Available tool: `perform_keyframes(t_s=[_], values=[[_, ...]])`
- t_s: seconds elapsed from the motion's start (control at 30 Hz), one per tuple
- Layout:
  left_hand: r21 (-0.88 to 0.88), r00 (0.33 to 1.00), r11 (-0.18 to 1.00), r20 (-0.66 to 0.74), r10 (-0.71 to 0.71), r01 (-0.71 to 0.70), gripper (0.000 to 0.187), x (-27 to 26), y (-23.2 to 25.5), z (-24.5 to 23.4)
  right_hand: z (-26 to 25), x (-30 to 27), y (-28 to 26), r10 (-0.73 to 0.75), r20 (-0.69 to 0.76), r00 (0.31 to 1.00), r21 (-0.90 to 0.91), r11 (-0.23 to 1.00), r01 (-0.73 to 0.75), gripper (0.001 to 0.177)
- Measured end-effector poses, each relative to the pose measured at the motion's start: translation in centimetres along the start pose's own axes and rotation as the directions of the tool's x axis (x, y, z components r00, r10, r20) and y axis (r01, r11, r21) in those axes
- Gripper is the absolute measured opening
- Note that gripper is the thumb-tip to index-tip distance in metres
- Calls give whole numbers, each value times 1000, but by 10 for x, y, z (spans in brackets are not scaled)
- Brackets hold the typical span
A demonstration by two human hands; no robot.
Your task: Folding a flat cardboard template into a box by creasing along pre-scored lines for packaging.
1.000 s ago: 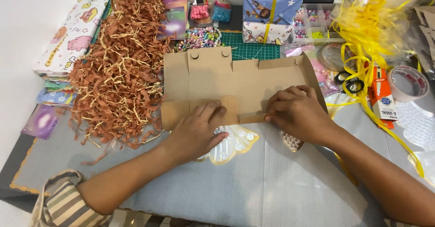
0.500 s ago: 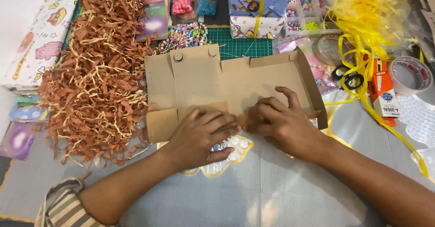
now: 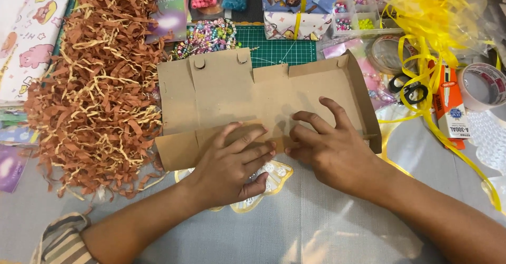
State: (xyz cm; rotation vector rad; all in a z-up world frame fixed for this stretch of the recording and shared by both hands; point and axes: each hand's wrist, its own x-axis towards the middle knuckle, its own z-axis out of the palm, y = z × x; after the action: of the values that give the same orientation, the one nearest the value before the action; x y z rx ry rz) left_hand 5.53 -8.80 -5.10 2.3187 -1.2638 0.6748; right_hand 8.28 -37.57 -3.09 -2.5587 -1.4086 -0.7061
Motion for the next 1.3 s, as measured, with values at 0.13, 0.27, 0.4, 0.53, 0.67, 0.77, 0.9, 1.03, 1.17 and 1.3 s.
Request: perform_keyframes(t_s=[0.13, 0.27, 0.4, 0.53, 0.67, 0.77, 0.9, 1.03, 1.17, 1.3], values=[[7, 1000, 1000, -7, 4, -4, 31, 1, 0, -4, -11, 2, -11, 46, 17, 999, -44, 998, -45, 23], [11, 996, 999, 85, 32, -33, 33, 3, -2, -14, -30, 5, -19, 17, 140, 990, -14, 1000, -15, 17], [23, 997, 999, 67, 37, -39, 36, 3, -2, -12, -42, 6, -32, 38, 227, 973, 40, 998, -49, 54], [2, 997, 999, 68, 38, -38, 36, 3, -3, -13, -34, 6, -30, 92, 165, 982, -52, 995, -84, 33], [-18, 998, 999, 40, 46, -46, 26, 5, -5, -12, -31, 10, -26, 110, 151, 982, -29, 994, -107, 20], [-29, 999, 998, 12, 52, -52, 18, 5, -7, -12, -31, 11, -24, 126, 125, 984, -22, 992, -124, 23], [-12, 997, 998, 22, 69, -68, 23, -1, -11, -7, -35, 9, -7, 249, 79, 965, 85, 963, -255, 28], [79, 995, 994, -56, 78, -73, 25, -2, -11, -9, -40, -1, 25, 229, 160, 960, 198, 946, -258, 38], [131, 997, 989, -42, 68, -62, 30, -5, -12, -9, -47, -7, 41, 318, 522, 791, 55, 913, -404, 43], [99, 996, 992, 50, 69, -74, 31, -9, -14, -3, -28, -15, 47, 376, 591, 713, 16, 879, -477, 14]])
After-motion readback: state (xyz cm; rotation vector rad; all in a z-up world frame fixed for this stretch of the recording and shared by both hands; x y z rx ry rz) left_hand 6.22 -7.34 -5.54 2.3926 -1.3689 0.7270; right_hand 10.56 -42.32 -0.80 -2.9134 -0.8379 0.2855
